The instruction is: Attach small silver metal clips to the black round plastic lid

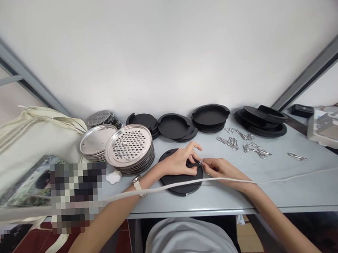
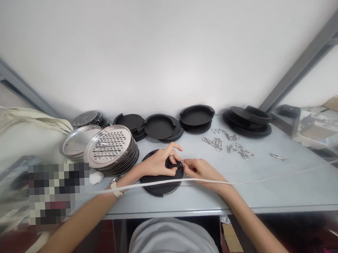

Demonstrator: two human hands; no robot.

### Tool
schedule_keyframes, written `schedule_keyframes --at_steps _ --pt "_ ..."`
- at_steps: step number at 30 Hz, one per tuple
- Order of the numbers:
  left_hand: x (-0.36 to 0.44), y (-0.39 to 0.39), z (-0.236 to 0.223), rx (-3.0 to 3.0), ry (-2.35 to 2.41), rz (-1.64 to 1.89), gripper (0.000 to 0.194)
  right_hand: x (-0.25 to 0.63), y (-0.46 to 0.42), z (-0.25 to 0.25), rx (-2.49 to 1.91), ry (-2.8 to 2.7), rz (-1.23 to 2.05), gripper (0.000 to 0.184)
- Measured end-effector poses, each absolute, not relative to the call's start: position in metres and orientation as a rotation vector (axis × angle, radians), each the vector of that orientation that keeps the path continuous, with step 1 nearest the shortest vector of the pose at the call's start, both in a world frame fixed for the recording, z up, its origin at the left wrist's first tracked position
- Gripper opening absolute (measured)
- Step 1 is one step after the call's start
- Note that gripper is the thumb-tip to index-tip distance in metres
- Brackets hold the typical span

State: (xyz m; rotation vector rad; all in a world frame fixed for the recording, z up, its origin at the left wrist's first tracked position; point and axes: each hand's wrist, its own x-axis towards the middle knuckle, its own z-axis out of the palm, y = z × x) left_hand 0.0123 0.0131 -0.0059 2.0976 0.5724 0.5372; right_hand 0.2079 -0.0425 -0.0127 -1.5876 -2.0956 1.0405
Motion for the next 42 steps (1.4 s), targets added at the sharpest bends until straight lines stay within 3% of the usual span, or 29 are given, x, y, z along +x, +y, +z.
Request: schedule_keyframes --at_steps 31,42 --pt "0.0112 0.0138 -0.0089 2.055 0.547 0.523 0.055 0.2107 -0.0443 -0.0075 -1.545 -2.068 1.144 0.032" --pt "0.0111 0.0135 -0.0053 2.099 0.56 0.563 0.05 0.2041 -0.0431 -0.0072 -1.531 -2.129 0.957 0.032"
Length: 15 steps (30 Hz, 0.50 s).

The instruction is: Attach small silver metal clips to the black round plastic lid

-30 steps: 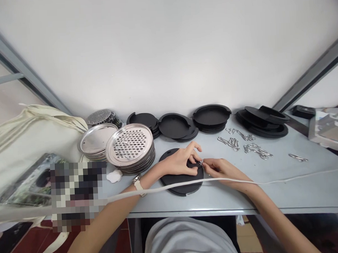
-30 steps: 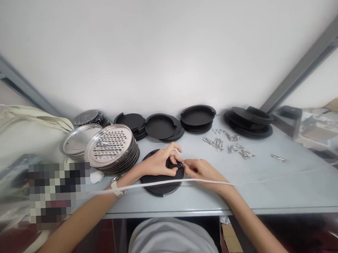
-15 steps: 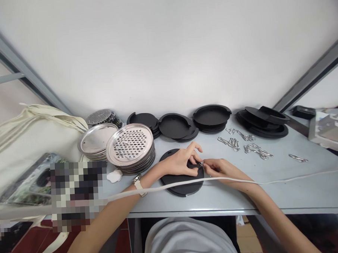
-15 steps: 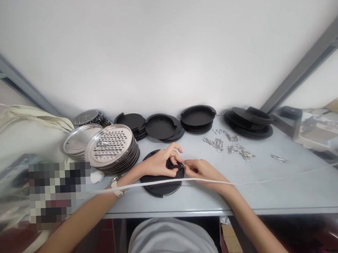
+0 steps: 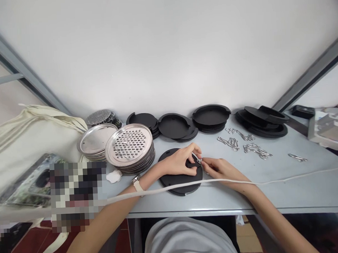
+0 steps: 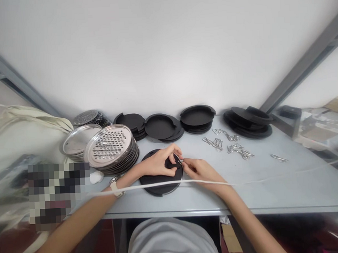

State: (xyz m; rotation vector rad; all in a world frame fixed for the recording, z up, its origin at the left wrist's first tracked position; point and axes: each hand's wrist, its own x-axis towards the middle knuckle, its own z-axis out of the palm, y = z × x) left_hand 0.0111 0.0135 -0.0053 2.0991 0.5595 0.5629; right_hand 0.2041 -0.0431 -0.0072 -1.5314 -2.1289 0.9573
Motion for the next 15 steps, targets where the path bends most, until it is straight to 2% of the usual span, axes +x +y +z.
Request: schedule_keyframes --at_steps 15 --pt "0.0117 0.0145 -0.006 2.07 0.556 0.558 0.044 0.2051 -0.0434 -0.0138 -1.572 -2.107 0.98 0.034"
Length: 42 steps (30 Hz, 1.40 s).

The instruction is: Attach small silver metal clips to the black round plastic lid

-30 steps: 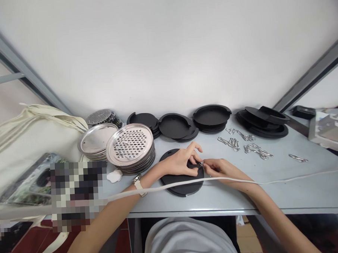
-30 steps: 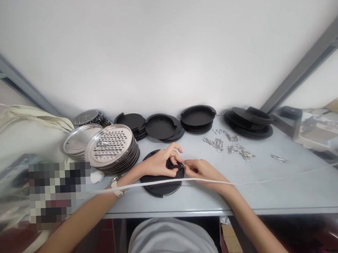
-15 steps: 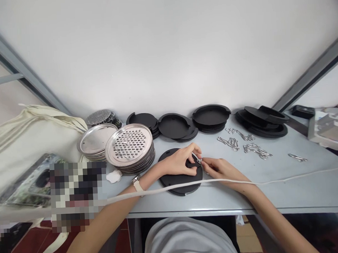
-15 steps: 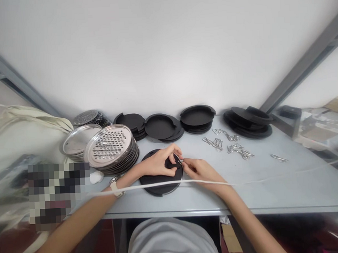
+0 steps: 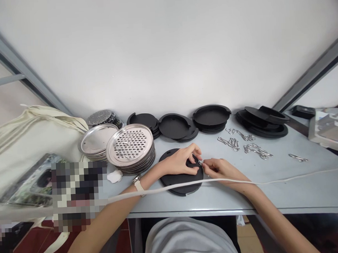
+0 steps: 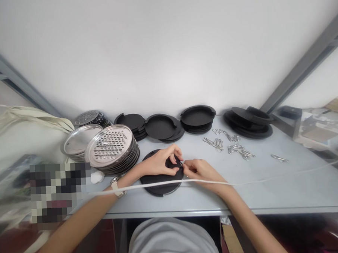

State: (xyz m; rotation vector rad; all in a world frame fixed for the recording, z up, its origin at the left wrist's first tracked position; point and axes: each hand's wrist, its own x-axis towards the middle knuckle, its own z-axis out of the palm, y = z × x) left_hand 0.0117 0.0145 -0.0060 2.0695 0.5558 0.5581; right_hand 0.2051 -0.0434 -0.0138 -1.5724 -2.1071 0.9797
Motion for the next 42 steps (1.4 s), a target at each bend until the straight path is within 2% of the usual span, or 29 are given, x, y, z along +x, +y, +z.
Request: schedule_keyframes --at_steps 14,42 --pt "0.012 0.016 -0.007 2.049 0.555 0.558 0.041 0.203 -0.044 -0.011 -1.605 -2.118 0.916 0.035" --pt "0.012 0.018 -0.009 2.036 0.555 0.565 0.05 0.204 -0.044 -0.007 -1.571 -2.103 1.002 0.032"
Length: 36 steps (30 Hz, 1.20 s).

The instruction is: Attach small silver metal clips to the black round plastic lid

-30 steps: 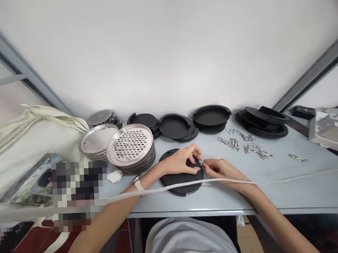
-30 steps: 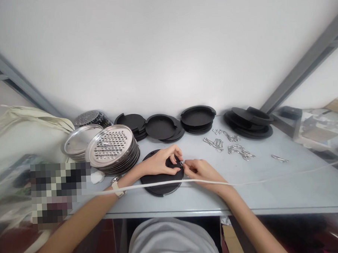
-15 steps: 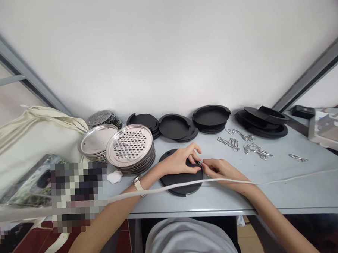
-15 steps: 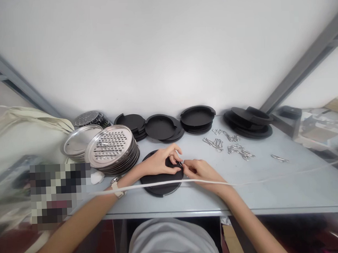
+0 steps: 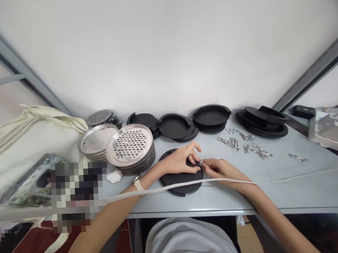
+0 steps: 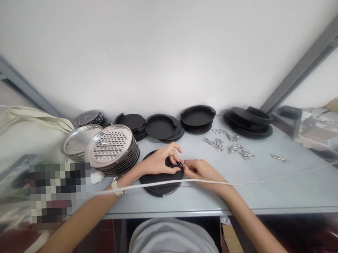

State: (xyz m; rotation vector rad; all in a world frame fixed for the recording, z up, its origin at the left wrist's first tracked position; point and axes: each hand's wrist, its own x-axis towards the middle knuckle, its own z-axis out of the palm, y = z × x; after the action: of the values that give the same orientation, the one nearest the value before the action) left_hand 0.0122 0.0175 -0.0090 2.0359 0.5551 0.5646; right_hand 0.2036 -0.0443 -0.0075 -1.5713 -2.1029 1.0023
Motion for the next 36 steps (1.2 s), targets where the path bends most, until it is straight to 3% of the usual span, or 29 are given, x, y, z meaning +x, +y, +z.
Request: schedule_keyframes --at_steps 10,18,36 --pt "0.0094 0.0168 -0.0076 2.03 0.571 0.559 0.048 0.2064 -0.044 -0.0115 -1.577 -2.118 0.974 0.03" --pt "0.0109 0.0178 -0.0089 2.098 0.579 0.579 0.045 0.1983 -0.0435 -0.015 -1.581 -2.176 0.743 0.032" --pt "0.01 0.019 -0.0072 2.07 0.518 0.57 0.044 0.2008 -0.0449 -0.0101 -1.59 -2.131 0.881 0.032"
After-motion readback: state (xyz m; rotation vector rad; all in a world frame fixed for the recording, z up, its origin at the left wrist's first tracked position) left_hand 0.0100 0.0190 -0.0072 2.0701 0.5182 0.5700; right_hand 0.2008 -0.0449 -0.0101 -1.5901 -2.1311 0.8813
